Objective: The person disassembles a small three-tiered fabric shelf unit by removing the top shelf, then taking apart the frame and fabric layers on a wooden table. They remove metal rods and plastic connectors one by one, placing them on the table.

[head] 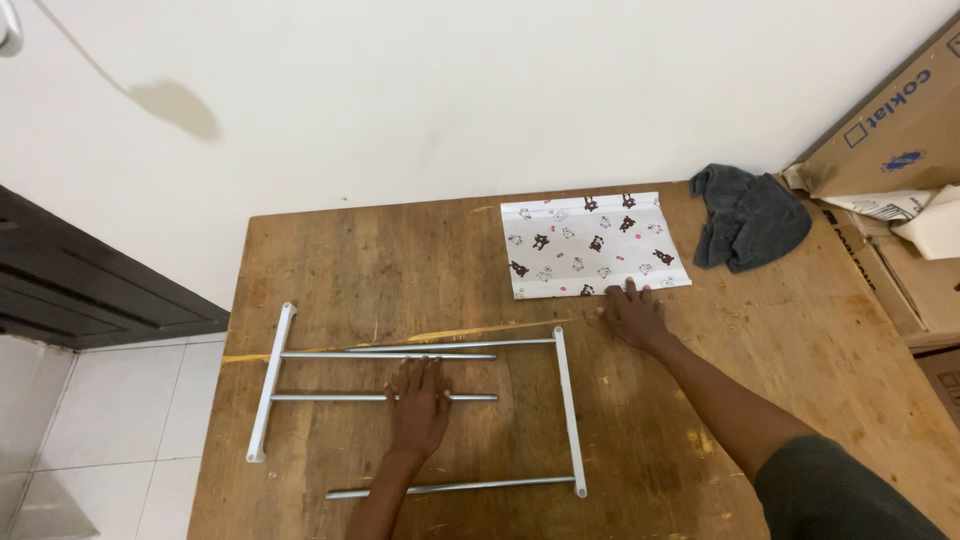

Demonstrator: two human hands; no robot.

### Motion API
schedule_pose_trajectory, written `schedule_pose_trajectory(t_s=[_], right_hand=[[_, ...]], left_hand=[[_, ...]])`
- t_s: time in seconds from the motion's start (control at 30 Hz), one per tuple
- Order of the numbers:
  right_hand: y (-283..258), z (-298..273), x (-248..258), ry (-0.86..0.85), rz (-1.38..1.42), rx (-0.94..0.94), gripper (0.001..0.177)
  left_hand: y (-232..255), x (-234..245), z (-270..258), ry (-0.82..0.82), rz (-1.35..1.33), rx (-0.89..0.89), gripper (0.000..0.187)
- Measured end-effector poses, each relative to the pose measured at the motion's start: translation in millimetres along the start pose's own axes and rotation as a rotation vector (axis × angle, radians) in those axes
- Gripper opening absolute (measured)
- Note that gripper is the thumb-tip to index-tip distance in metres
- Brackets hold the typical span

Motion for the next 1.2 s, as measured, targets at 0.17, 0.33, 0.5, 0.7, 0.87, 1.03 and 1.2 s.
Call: schedule_pose_trajectory(t_s=[0.17,0.33,0.5,0.7,0.87,1.03,1.2], right_hand=[[0,10,4,-0.008,0.036,-0.024,0.066],[2,25,5,0.009,0.049,-0.019,0.067],[1,29,0,0.025,0.027,-0.012,0.067],[-15,11,20,0.157,0.015,0.003,0.07],[-79,-61,40,0.438,0.322,0.072,0.063],[-101,-123,9,0.234,0.439,-0.216,0.059],[-122,-165,-16,0.154,0.643,-0.251,0.039]], left_hand=[[-38,23,-16,0.015,-0.004,0.094,0.064],[-67,16,-31,-0.036,0.019,0.216,0.064],[-60,6,-33,-0.017,-0.002,0.198,0.064],[-61,10,-25,0.072,-0.064,0.236,0.072],[-90,39,-18,0.17,-0.067,0.236,0.072],[-92,63,-14,0.282,-0.109,0.024,0.057],[-40,51,-5,0.224,-0.178,-0.186,0.053]])
Point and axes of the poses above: each hand's wrist, its own z-axis towards the middle knuckle, its own x-axis out of the back of the hand, y = z × x, the point moved 10 cm from there along z, towards the middle knuckle, and after that the axes turned 5 degrees about -z, right-handed, at the moved point
